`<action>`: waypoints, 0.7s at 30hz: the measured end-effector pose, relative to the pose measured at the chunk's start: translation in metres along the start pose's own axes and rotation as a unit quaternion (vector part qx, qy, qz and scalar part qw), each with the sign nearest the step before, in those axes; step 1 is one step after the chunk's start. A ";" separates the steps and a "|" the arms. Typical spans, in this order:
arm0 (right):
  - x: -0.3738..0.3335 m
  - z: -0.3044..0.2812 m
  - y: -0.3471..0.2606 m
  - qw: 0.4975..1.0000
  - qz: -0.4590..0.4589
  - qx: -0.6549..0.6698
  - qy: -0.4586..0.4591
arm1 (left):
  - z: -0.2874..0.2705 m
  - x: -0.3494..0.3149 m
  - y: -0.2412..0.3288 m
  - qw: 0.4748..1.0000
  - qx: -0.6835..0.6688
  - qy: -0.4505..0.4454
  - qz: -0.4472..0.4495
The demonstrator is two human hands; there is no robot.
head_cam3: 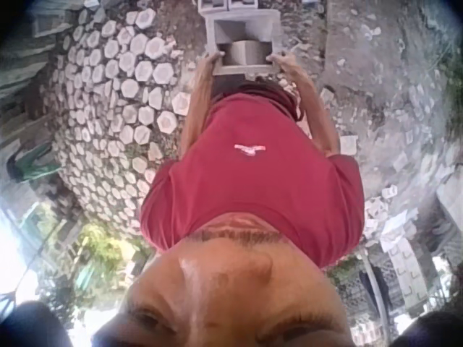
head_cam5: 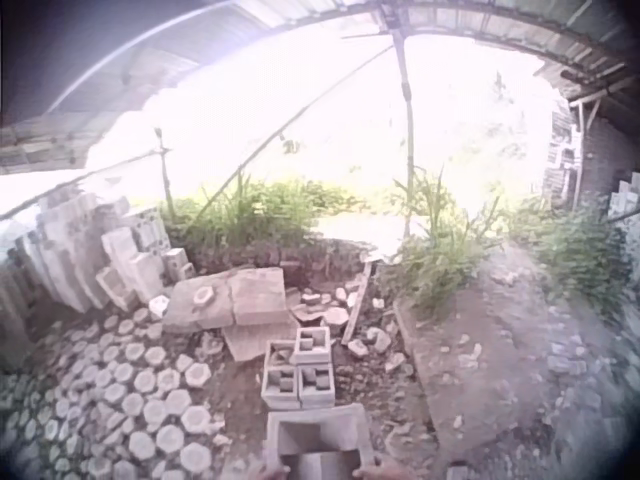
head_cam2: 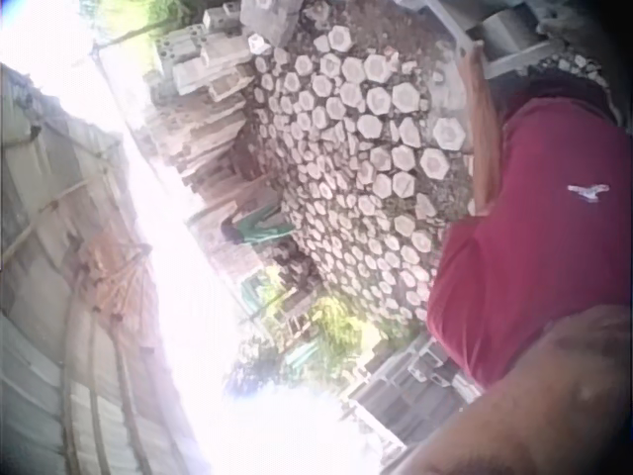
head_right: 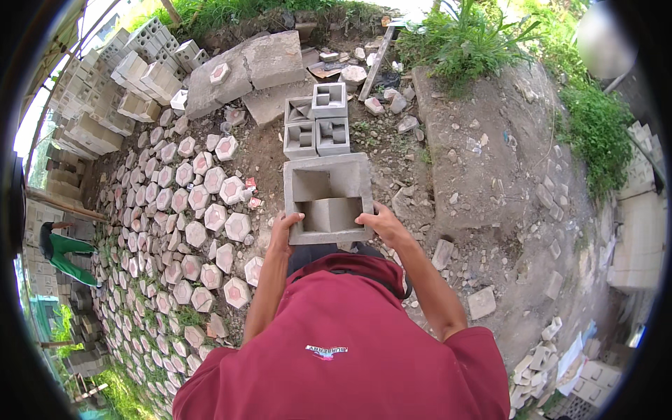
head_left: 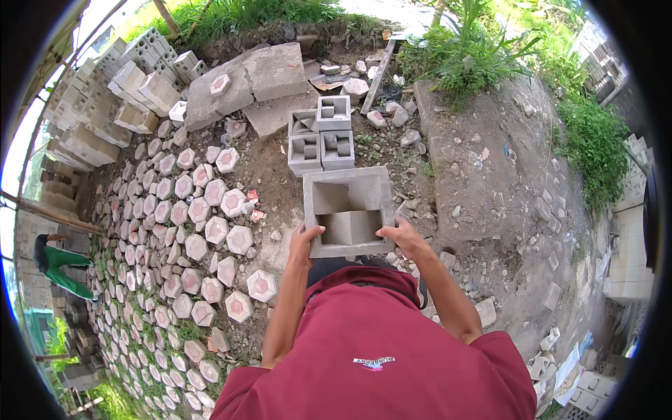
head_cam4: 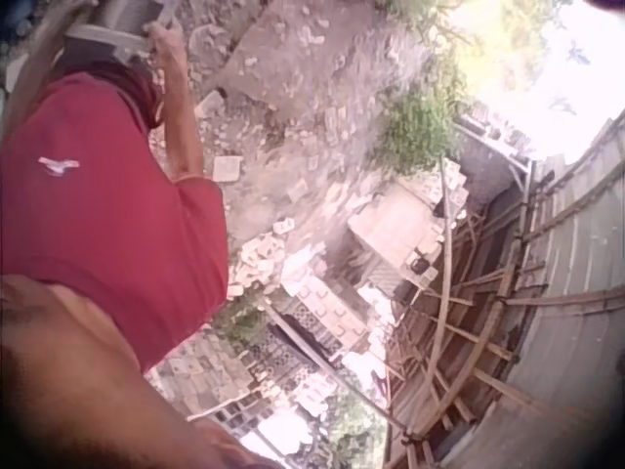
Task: The person picks up concrete ventilation blocks one by one from a large pile and carries them to a different location, stacking them vertically on top of each other.
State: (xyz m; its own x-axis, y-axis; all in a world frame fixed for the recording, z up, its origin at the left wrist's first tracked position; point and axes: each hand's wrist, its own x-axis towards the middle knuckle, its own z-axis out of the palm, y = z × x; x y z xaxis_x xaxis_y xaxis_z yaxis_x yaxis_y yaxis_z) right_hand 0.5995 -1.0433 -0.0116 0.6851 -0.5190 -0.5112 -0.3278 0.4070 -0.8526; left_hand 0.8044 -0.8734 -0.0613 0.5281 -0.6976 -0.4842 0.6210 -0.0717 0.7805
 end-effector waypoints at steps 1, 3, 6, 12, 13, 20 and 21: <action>0.025 -0.011 0.003 1.000 0.025 0.002 -0.011 | 0.005 0.020 0.005 1.000 -0.002 0.007 -0.006; 0.067 -0.021 -0.007 0.994 0.102 0.004 -0.028 | 0.004 0.058 0.008 1.000 0.008 0.013 -0.017; 0.114 -0.017 -0.032 0.989 0.147 0.024 0.016 | 0.003 0.108 0.015 0.998 0.049 0.021 -0.017; 0.237 -0.034 -0.058 0.984 0.162 -0.068 -0.015 | -0.006 0.229 0.034 0.993 0.109 0.028 -0.041; 0.252 -0.031 -0.059 0.991 0.119 -0.053 0.003 | -0.014 0.252 0.036 0.985 0.151 0.021 -0.081; 0.396 -0.053 -0.002 0.989 0.146 -0.005 -0.026 | -0.044 0.396 0.044 0.921 0.330 -0.068 -0.195; 0.417 -0.055 -0.002 0.978 0.205 0.002 -0.045 | -0.051 0.416 0.038 0.929 0.315 -0.077 -0.179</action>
State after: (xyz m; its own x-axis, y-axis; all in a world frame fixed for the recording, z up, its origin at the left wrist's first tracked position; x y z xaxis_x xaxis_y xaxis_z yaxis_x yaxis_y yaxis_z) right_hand 0.8499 -1.3015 -0.2293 0.5511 -0.2439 -0.7980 -0.5838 0.5707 -0.5775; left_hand 1.0772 -1.1301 -0.2529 0.2334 -0.6391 -0.7328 0.2532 -0.6877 0.6804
